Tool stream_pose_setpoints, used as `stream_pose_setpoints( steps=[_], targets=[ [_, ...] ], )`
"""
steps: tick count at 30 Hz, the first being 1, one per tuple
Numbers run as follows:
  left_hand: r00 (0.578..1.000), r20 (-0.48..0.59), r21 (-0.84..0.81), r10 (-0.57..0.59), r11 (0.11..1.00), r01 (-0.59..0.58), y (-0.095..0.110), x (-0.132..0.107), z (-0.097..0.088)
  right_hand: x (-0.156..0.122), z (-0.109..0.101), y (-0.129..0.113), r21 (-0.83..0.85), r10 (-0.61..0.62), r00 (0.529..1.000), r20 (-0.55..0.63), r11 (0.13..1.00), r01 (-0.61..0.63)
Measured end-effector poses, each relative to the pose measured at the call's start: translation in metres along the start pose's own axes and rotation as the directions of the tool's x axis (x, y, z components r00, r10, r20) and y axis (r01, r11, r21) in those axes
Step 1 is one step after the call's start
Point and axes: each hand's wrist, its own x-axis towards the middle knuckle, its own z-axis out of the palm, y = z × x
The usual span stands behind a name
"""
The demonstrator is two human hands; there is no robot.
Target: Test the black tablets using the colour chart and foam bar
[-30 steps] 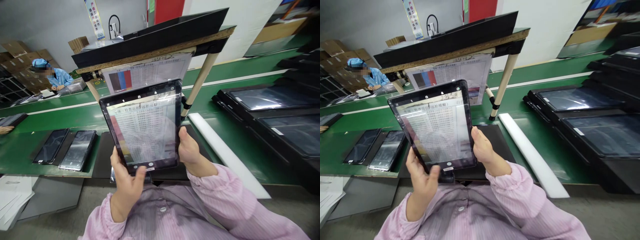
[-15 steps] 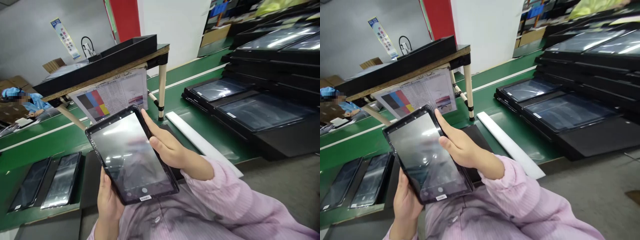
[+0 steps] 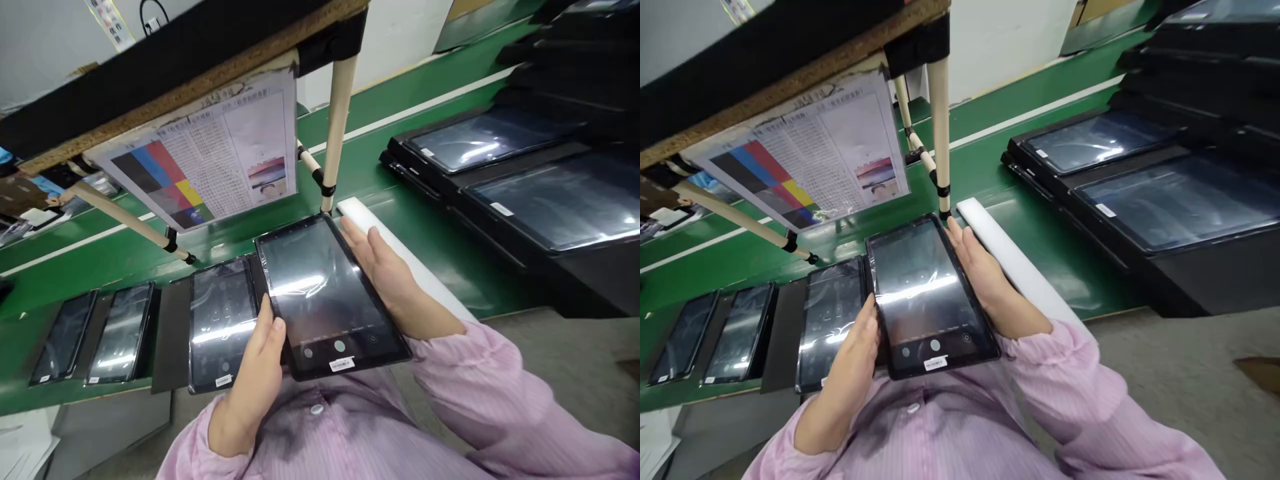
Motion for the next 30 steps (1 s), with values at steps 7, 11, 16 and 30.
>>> stream_pose_setpoints(
  steps=[7,11,16,30],
  targets=[
    [0.946,0.118,0.645,0.303,0.701,-0.305,0.027,-0.013,-0.045,-0.019,-0.021,0.011,-0.689,-0.285,0.945,0.162,0.653,0.315],
    [0.912,0.088,0.887,0.400,0.385,-0.254,0.041,-0.011,-0.081,-0.041,-0.006,0.002,-0.837,-0.230,0.840,0.491,0.144,0.528],
    [0.874,0.052,0.990,0.484,0.090,-0.108,0.034,-0.005,-0.111,-0.043,0.005,0.010,-0.845,-0.179,0.828,0.531,-0.042,0.533],
    [0.834,0.198,0.978,0.515,-0.042,-0.206,0.011,0.007,-0.123,-0.076,-0.019,0.006,-0.953,-0.346,0.892,0.290,-0.023,0.301]
  ],
)
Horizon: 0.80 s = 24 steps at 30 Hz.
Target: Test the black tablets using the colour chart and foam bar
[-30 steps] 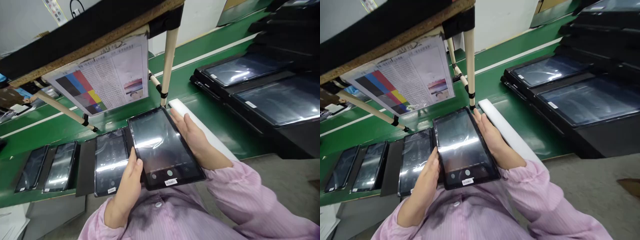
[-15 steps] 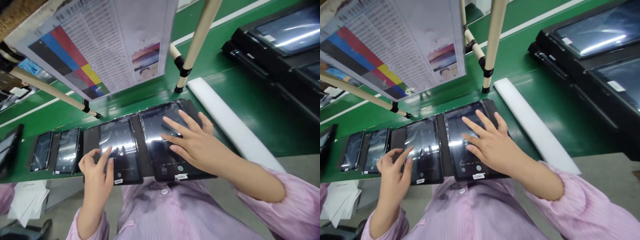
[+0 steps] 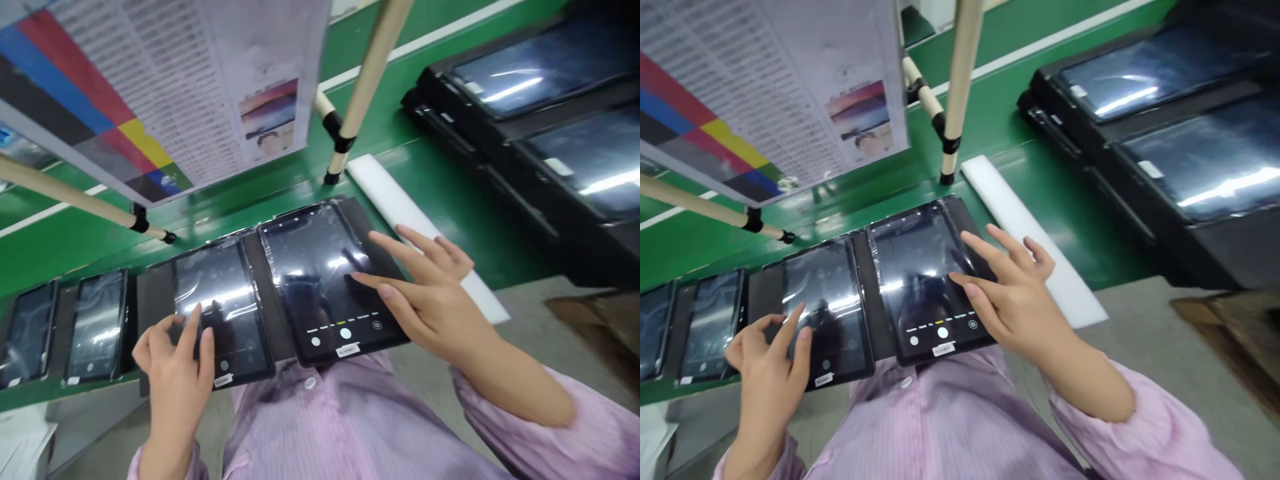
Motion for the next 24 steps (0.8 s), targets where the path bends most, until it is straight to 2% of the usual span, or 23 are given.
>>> stream_pose_setpoints(
  steps=[3,7,10,14,18,21,24],
  targets=[
    [0.998,-0.044,-0.062,0.045,0.997,-0.047,0.004,0.003,0.000,-0.003,0.000,-0.001,-0.035,-0.003,1.000,-0.022,0.999,0.003],
    [0.996,-0.019,-0.094,0.092,0.991,-0.093,0.014,0.005,-0.002,-0.004,0.005,0.001,-0.027,-0.004,0.999,-0.052,1.000,0.003],
    [0.995,0.002,-0.071,0.102,0.992,-0.101,0.021,0.006,-0.004,-0.003,0.010,0.003,-0.027,-0.017,1.000,-0.021,0.999,0.016],
    [0.995,0.048,-0.064,0.087,0.994,-0.083,0.028,0.006,-0.005,-0.001,0.010,0.005,0.057,-0.039,0.997,-0.072,0.997,0.043],
    [0.993,0.102,-0.073,0.058,0.996,-0.051,0.033,0.005,-0.003,0.000,0.008,0.007,0.092,-0.004,0.991,-0.134,0.996,0.016],
    [0.990,0.138,-0.066,0.036,0.997,-0.027,0.035,0.004,0.000,-0.002,0.009,0.009,0.100,0.013,0.994,-0.105,0.995,-0.002],
    [0.990,0.138,-0.077,0.028,0.997,-0.018,0.037,0.004,-0.001,-0.003,0.015,0.011,0.068,-0.042,0.996,-0.077,0.997,0.048]
  ],
)
